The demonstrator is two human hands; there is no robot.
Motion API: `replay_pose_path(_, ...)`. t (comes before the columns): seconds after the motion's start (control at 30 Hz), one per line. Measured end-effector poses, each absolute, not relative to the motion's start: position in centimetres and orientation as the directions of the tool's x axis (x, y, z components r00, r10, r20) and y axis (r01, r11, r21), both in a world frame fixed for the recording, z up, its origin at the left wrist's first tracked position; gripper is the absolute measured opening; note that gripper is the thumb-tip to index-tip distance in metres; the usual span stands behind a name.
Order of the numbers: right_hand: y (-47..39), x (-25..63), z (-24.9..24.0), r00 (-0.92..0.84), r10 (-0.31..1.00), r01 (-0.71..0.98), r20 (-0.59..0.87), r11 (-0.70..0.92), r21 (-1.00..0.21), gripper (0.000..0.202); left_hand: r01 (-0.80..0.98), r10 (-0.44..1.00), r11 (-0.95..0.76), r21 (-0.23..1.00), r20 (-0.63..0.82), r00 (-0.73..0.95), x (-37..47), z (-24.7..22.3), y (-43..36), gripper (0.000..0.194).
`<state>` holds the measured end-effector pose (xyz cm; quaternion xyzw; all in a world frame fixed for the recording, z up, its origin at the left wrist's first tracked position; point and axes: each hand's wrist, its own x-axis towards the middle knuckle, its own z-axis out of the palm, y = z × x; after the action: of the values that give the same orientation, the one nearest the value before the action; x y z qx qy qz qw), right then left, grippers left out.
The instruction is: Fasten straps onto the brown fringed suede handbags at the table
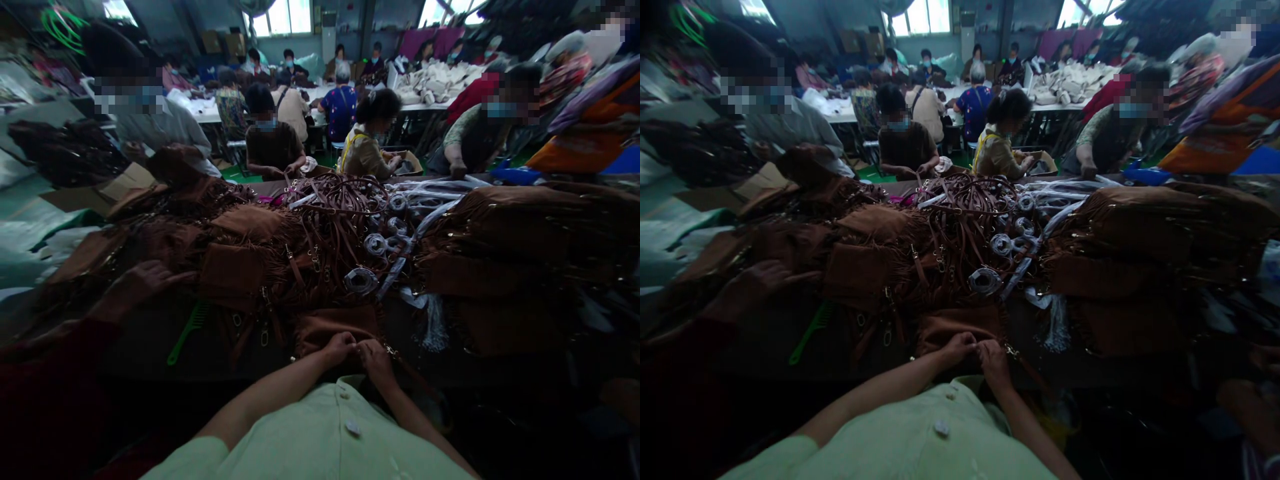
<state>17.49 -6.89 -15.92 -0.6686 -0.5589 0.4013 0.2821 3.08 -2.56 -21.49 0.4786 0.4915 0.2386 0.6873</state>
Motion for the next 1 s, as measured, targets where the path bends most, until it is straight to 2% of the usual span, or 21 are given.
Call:
replay_pose_path(0.1,-6.4,17.1,-16.3,0.075,0.959,0.522,-0.272,-0.27,-0.809,0.034,0.114,0.827,0.392,0.913,-0.404,0.391,2.8,-21.2,-2.4,0.023)
replay_pose_path(0.2,-5.9,17.3,-16.6,0.018,0.969,0.584,-0.247,-0.211,-0.784,0.028,0.061,0.83,0.388,0.92,-0.377,0.411,2.5,-20.5,-2.2,0.025)
replay_pose_path(0.33,-5.2,17.5,-16.5,-0.004,0.967,0.638,-0.255,-0.194,-0.745,0.03,0.044,0.82,0.406,0.913,-0.386,0.422,2.5,-20.0,-2.1,0.026)
replay_pose_path(0.43,-4.8,17.6,-16.5,-0.015,0.962,0.616,-0.272,-0.205,-0.76,0.03,0.049,0.822,0.386,0.921,-0.367,0.435,2.5,-20.0,-1.9,0.022)
replay_pose_path(0.5,-4.6,17.6,-16.6,-0.021,0.962,0.577,-0.271,-0.21,-0.789,0.031,0.09,0.794,0.374,0.923,-0.369,0.483,2.4,-19.5,-1.1,0.018)
replay_pose_path(0.6,-4.4,17.8,-17.0,0.035,0.962,0.544,-0.269,-0.245,-0.803,0.032,0.309,0.795,0.27,0.912,-0.392,0.462,2.2,-17.6,2.1,0.01)
replay_pose_path(0.63,-4.4,17.8,-17.2,0.057,0.961,0.539,-0.271,-0.258,-0.801,0.032,0.41,0.837,0.193,0.892,-0.367,0.406,2.2,-16.7,3.7,0.009)
replay_pose_path(0.7,-4.5,17.9,-17.6,0.085,0.957,0.531,-0.277,-0.278,-0.8,0.032,0.6,0.929,0.0,0.8,-0.223,0.297,2.5,-14.9,7.6,0.009)
replay_pose_path(0.8,-4.8,18.0,-18.0,0.093,0.949,0.525,-0.301,-0.304,-0.795,0.031,0.826,0.979,-0.132,0.548,-0.06,0.197,3.7,-12.9,13.2,0.021)
replay_pose_path(0.9,-4.9,18.0,-18.0,0.093,0.945,0.539,-0.315,-0.314,-0.782,0.032,0.911,0.957,-0.197,0.363,-0.131,0.259,5.4,-12.2,16.4,0.027)
replay_pose_path(1.0,-4.9,18.0,-17.8,0.097,0.945,0.548,-0.312,-0.312,-0.776,0.032,0.919,0.919,-0.243,0.31,-0.23,0.321,6.4,-11.7,17.4,0.022)
